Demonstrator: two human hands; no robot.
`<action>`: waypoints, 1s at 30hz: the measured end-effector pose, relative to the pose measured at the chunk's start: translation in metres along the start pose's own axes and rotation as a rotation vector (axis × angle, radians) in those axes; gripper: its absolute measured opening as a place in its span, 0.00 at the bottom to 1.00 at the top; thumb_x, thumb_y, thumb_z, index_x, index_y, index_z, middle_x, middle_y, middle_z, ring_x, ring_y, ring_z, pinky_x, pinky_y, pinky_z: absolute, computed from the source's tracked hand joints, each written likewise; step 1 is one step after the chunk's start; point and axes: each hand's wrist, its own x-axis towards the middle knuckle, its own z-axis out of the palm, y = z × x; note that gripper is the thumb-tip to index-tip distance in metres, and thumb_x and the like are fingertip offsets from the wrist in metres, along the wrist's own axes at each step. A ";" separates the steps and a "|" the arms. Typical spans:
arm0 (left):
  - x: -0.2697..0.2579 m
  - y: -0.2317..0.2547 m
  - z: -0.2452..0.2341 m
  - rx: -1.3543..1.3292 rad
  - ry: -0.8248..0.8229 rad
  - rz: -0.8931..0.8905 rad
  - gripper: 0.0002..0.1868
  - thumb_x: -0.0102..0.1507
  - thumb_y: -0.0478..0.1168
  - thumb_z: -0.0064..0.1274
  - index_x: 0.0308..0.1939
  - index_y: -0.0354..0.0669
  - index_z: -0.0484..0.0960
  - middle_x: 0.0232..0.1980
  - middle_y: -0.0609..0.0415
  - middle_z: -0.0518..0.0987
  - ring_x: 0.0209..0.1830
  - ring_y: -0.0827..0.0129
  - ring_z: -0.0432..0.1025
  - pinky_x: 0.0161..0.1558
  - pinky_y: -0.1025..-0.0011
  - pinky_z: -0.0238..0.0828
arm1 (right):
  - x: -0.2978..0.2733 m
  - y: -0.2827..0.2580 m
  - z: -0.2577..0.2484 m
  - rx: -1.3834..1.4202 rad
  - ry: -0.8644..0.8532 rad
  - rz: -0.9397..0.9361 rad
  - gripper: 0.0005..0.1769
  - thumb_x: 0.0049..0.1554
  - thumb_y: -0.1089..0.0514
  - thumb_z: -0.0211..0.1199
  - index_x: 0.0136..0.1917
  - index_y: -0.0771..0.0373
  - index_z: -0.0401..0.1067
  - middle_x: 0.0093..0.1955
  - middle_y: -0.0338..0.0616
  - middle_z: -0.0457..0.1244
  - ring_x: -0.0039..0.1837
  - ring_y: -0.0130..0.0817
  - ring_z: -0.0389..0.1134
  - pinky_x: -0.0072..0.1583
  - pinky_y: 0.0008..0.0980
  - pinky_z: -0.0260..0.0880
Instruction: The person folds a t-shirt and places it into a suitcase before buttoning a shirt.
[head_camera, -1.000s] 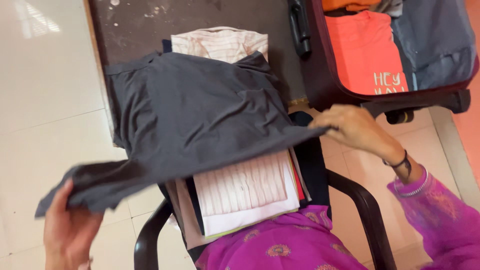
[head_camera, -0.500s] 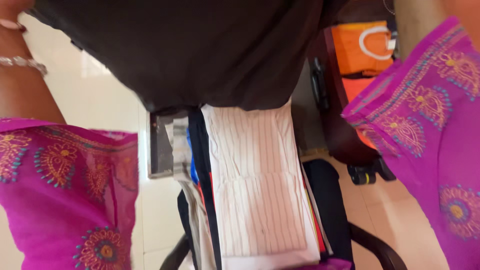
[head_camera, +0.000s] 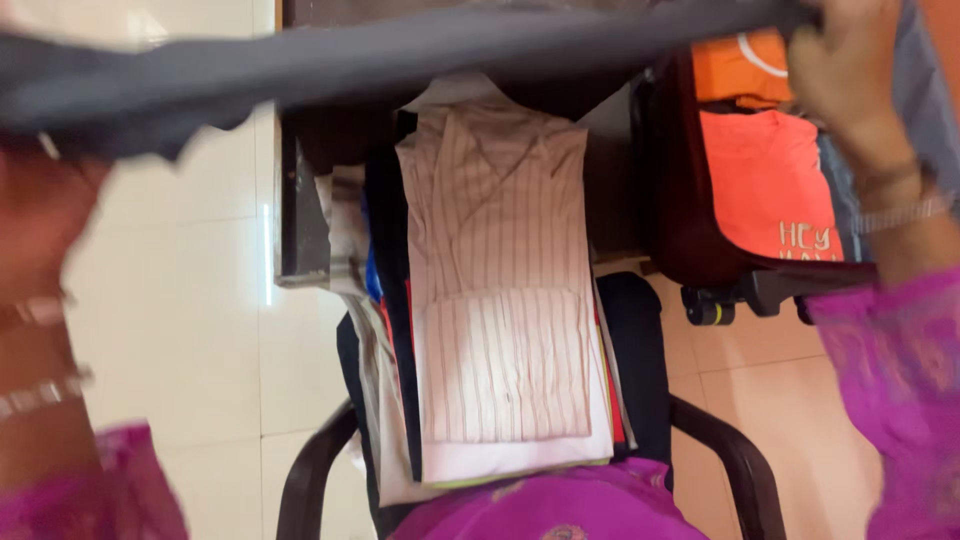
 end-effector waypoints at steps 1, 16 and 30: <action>-0.030 -0.008 -0.015 0.011 0.030 -0.024 0.28 0.72 0.60 0.37 0.68 0.48 0.70 0.71 0.51 0.72 0.74 0.59 0.65 0.73 0.54 0.64 | -0.019 -0.014 -0.009 0.054 -0.017 0.013 0.20 0.57 0.82 0.52 0.56 0.70 0.75 0.55 0.52 0.70 0.58 0.42 0.74 0.65 0.34 0.74; -0.248 -0.195 -0.115 -0.252 0.679 -0.615 0.06 0.67 0.35 0.57 0.47 0.45 0.78 0.48 0.60 0.80 0.42 0.78 0.74 0.41 0.76 0.70 | -0.234 -0.097 0.019 0.532 -0.711 0.549 0.26 0.50 0.77 0.57 0.59 0.60 0.78 0.62 0.44 0.71 0.73 0.40 0.66 0.69 0.35 0.69; -0.093 -0.309 -0.189 -0.725 0.673 -0.352 0.13 0.74 0.32 0.55 0.54 0.23 0.70 0.55 0.41 0.71 0.55 0.55 0.72 0.59 0.70 0.81 | -0.179 -0.010 0.161 0.165 -0.415 0.807 0.15 0.67 0.54 0.65 0.66 0.60 0.75 0.49 0.48 0.70 0.46 0.39 0.71 0.50 0.34 0.69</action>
